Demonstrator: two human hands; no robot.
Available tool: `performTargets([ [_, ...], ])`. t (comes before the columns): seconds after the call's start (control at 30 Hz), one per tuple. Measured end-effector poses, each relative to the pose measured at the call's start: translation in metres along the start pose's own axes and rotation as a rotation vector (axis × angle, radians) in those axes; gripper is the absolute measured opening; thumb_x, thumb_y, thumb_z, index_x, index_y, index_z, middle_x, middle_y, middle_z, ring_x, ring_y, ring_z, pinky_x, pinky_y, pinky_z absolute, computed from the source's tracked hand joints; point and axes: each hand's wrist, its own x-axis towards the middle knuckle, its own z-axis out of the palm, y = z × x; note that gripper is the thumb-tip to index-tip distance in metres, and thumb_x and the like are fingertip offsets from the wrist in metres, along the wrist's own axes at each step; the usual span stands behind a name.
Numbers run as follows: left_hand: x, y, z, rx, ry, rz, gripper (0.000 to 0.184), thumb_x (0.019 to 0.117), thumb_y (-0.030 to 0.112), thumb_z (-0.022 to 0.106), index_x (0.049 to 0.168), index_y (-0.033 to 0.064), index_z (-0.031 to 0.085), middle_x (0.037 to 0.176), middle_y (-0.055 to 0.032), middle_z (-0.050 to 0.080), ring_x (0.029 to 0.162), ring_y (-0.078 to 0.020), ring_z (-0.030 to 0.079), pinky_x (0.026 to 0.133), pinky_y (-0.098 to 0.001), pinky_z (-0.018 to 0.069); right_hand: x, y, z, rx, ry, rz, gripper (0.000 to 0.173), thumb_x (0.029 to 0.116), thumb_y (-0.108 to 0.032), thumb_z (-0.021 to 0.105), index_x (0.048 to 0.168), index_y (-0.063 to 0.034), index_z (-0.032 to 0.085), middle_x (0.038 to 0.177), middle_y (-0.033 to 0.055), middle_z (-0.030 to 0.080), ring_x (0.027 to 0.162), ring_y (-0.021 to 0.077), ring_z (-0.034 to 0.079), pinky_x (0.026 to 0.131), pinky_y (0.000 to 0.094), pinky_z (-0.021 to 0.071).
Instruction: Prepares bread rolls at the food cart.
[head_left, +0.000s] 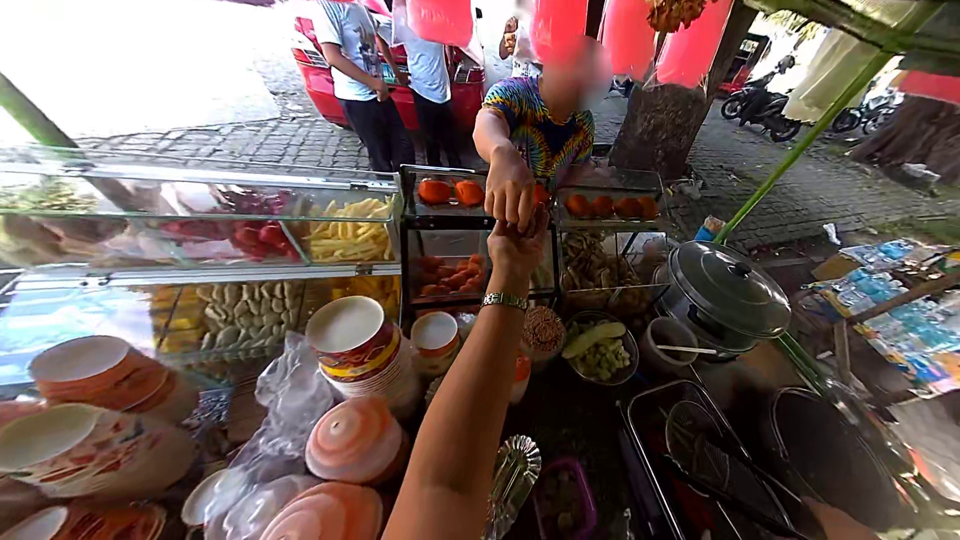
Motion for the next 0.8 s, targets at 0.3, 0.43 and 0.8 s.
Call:
performTargets([
  [0.3, -0.037, 0.015, -0.02, 0.227, 0.001, -0.029, 0.046, 0.1123, 0.037, 0.027, 0.133, 0.0044, 0.051, 0.115, -0.008, 0.069, 0.103, -0.0151, 0.071, 0.092, -0.0294, 0.0568, 0.026, -0.017, 0.015, 0.136, 0.059, -0.043, 0.098, 0.0827, -0.057, 0.079, 0.15, 0.0055, 0.045, 0.14, 0.0341, 0.055, 0.126, 0.0511, 0.056, 0.103, 0.0672, 0.0443],
  [0.43, -0.061, 0.012, -0.042, 0.353, 0.138, -0.022, 0.025, 0.1098, 0.021, 0.039, 0.109, 0.0063, 0.059, 0.087, -0.0028, 0.068, 0.072, -0.0092, 0.069, 0.069, -0.0225, 0.0592, 0.018, -0.013, 0.02, 0.262, 0.174, -0.072, 0.1, 0.0813, -0.056, 0.081, 0.149, 0.0073, 0.044, 0.139, 0.0354, 0.055, 0.124, 0.0518, 0.057, 0.104, 0.0675, 0.0434],
  [0.8, -0.238, -0.002, -0.099, 0.613, -0.119, -0.289, 0.025, 0.1094, 0.019, 0.041, 0.095, 0.0111, 0.059, 0.054, 0.0095, 0.039, 0.041, 0.0004, 0.035, 0.042, -0.014, 0.0338, -0.027, -0.01, 0.084, 0.704, 0.132, -0.133, 0.082, 0.0879, -0.048, 0.077, 0.147, 0.0017, 0.051, 0.13, 0.0319, 0.062, 0.111, 0.0438, 0.064, 0.094, 0.0621, 0.0488],
])
